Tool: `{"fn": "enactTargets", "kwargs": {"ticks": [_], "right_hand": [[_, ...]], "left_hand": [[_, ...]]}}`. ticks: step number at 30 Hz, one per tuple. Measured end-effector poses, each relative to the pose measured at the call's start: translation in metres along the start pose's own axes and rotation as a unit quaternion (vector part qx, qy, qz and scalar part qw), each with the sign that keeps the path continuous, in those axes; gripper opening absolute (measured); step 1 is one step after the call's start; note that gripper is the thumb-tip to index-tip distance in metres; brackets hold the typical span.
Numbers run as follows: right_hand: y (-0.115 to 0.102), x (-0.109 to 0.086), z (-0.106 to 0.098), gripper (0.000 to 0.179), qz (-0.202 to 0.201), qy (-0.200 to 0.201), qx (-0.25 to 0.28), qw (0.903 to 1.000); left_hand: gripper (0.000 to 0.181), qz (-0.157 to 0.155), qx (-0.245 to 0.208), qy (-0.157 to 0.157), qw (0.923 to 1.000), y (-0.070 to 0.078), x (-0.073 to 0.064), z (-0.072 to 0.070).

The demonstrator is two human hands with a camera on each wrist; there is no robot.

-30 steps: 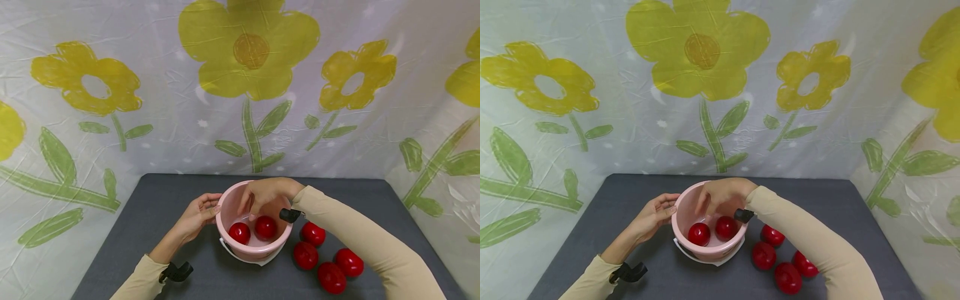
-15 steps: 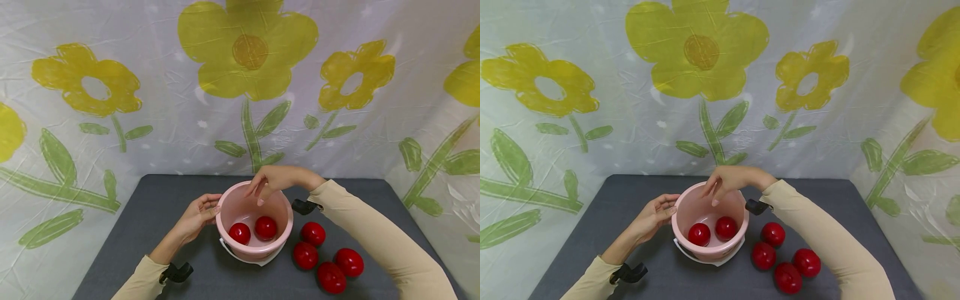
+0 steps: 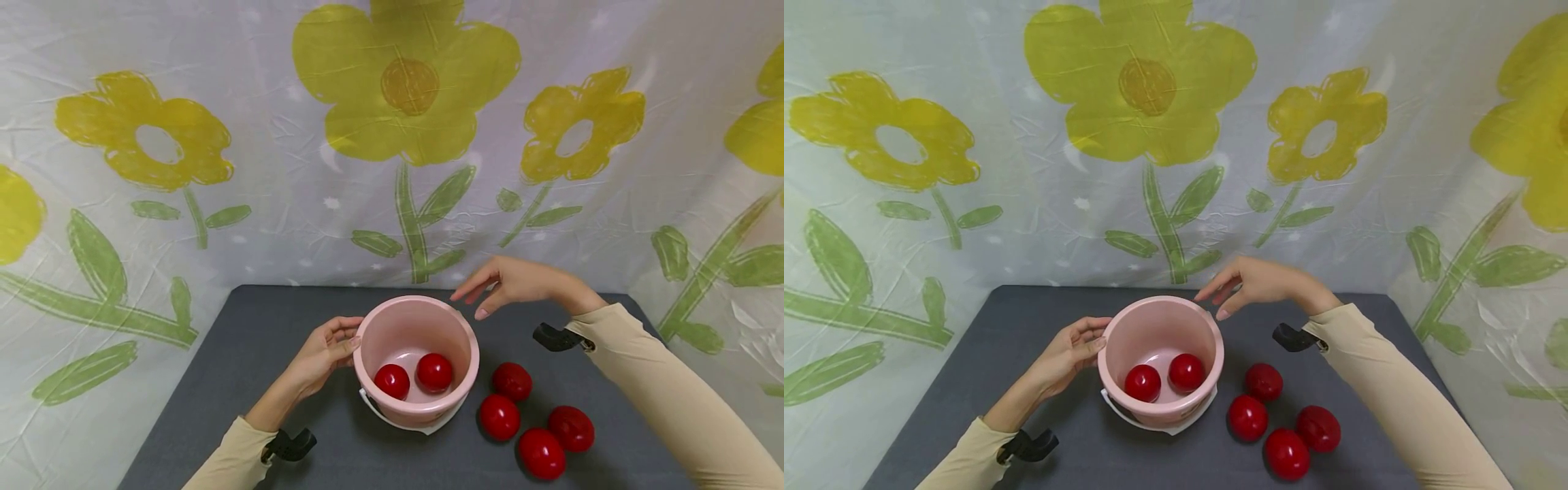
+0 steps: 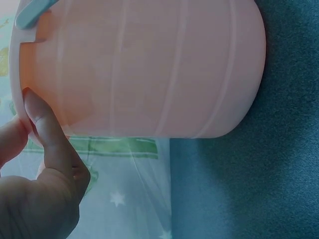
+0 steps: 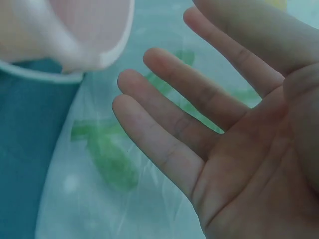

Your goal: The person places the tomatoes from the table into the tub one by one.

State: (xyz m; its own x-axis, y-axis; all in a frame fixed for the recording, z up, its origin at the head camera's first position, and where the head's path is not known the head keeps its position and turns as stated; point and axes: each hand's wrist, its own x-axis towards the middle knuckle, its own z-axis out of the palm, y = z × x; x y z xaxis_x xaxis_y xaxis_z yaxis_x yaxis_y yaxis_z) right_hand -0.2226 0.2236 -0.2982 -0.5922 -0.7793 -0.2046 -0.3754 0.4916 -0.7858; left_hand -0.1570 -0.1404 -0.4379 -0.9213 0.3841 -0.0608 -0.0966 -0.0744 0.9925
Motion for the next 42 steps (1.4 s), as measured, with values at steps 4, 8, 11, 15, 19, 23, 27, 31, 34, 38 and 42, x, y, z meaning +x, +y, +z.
{"fn": "enactTargets", "kwargs": {"ticks": [4,8,11,15,19,23,27,31,34,38,42], "right_hand": [[0.018,-0.017,-0.001,0.05,0.018,0.023,0.003,0.9996],[0.04,-0.029,0.005,0.05,0.021,0.029,0.014,0.9993],[0.057,-0.036,0.014,0.049,0.03,0.028,0.02,0.9989],[0.08,-0.044,0.027,0.047,0.049,0.026,0.025,0.9981],[0.101,-0.051,0.04,0.043,0.059,0.024,0.017,0.9978],[0.12,-0.056,0.054,0.043,0.056,0.019,0.025,0.9979],[0.135,-0.059,0.065,0.044,0.053,0.013,0.043,0.9976],[0.147,-0.061,0.073,0.043,0.055,0.005,0.057,0.9968],[0.153,-0.062,0.076,0.042,0.052,0.005,0.066,0.9965],[0.158,-0.062,0.079,0.043,0.044,0.015,0.062,0.997],[0.161,-0.062,0.081,0.047,0.037,0.028,0.038,0.9982]], "left_hand": [[0.053,-0.004,-0.003,0.003,1.0,0.0,0.0,0.0],[0.053,-0.007,-0.004,0.006,1.0,0.0,0.0,0.0],[0.053,-0.009,-0.006,0.007,0.9999,0.0,0.0,0.001],[0.053,-0.008,-0.007,0.007,0.9999,-0.001,0.0,0.001],[0.053,-0.006,-0.005,0.007,0.9999,-0.001,0.0,0.001],[0.052,-0.009,-0.005,0.01,0.9999,-0.001,0.0,0.001],[0.051,-0.008,-0.003,0.009,0.9999,-0.001,0.0,0.001],[0.051,-0.005,-0.009,0.007,0.9999,-0.001,0.001,0.001],[0.051,-0.001,-0.011,0.003,0.9999,-0.002,0.001,0.0],[0.052,-0.002,-0.01,0.004,0.9999,-0.001,0.001,0.0],[0.052,-0.003,-0.012,0.006,0.9999,0.0,0.0,0.001]]}}
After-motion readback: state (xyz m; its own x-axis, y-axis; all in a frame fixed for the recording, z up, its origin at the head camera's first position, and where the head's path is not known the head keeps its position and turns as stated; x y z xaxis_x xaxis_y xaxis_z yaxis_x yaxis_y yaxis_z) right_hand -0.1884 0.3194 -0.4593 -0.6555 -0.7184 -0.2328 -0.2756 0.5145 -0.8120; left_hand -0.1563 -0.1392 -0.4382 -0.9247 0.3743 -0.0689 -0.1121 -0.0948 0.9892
